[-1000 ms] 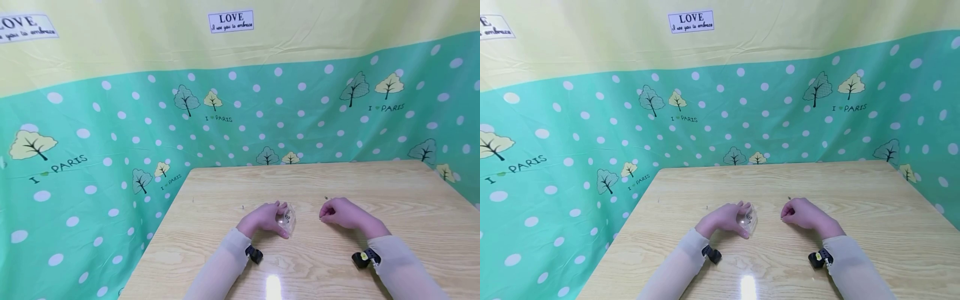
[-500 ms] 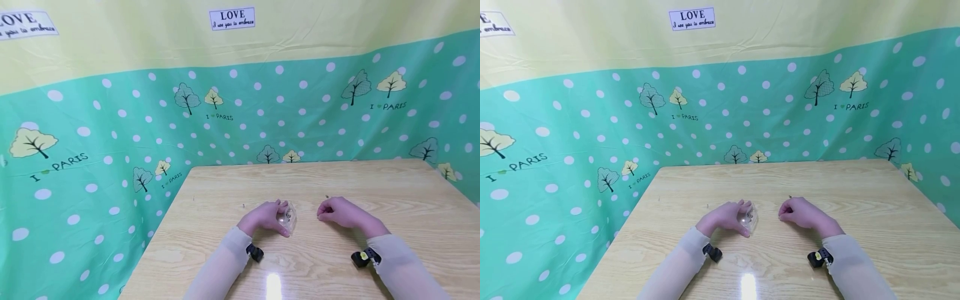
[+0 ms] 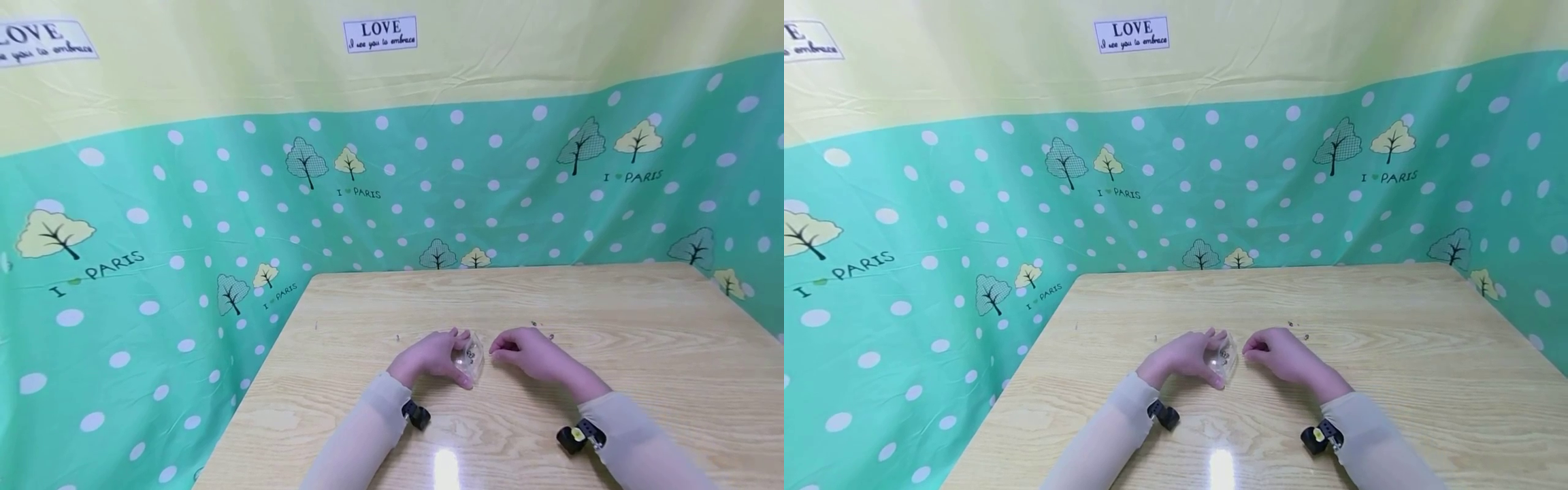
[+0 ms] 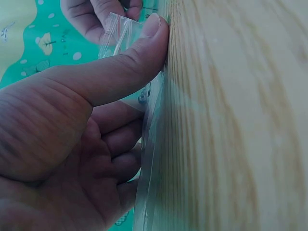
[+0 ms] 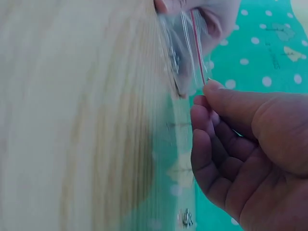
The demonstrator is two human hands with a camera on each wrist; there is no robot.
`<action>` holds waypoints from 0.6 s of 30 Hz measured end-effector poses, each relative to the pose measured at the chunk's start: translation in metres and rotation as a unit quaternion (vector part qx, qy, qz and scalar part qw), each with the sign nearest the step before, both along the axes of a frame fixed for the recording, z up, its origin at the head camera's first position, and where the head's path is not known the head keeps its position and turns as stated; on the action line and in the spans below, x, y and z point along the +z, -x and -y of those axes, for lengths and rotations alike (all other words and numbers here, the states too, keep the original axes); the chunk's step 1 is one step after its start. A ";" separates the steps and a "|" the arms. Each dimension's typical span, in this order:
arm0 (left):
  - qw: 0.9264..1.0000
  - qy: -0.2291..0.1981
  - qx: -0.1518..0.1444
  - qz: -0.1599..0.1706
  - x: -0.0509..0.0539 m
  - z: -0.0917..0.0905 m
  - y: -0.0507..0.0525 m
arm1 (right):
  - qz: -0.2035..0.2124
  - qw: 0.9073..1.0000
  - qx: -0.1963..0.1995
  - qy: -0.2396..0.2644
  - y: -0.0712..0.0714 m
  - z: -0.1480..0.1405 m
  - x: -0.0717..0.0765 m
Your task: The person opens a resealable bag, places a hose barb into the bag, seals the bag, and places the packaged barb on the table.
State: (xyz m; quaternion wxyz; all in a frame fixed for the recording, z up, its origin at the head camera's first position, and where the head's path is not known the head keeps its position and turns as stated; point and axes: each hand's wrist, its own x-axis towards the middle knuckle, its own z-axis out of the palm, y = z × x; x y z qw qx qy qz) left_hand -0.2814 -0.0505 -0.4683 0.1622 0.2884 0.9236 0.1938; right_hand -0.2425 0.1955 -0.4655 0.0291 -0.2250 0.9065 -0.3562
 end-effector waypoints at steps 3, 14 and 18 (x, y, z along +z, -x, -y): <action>1.000 0.003 0.000 0.001 -0.001 0.000 0.000 | 0.003 1.000 -0.011 0.011 -0.002 0.006 0.001; 1.000 0.004 0.002 0.001 0.000 -0.001 0.000 | 0.002 0.998 -0.042 0.041 -0.005 0.019 0.003; 1.000 0.005 0.004 0.000 -0.001 -0.001 0.000 | -0.006 0.998 -0.051 0.048 -0.005 0.023 0.003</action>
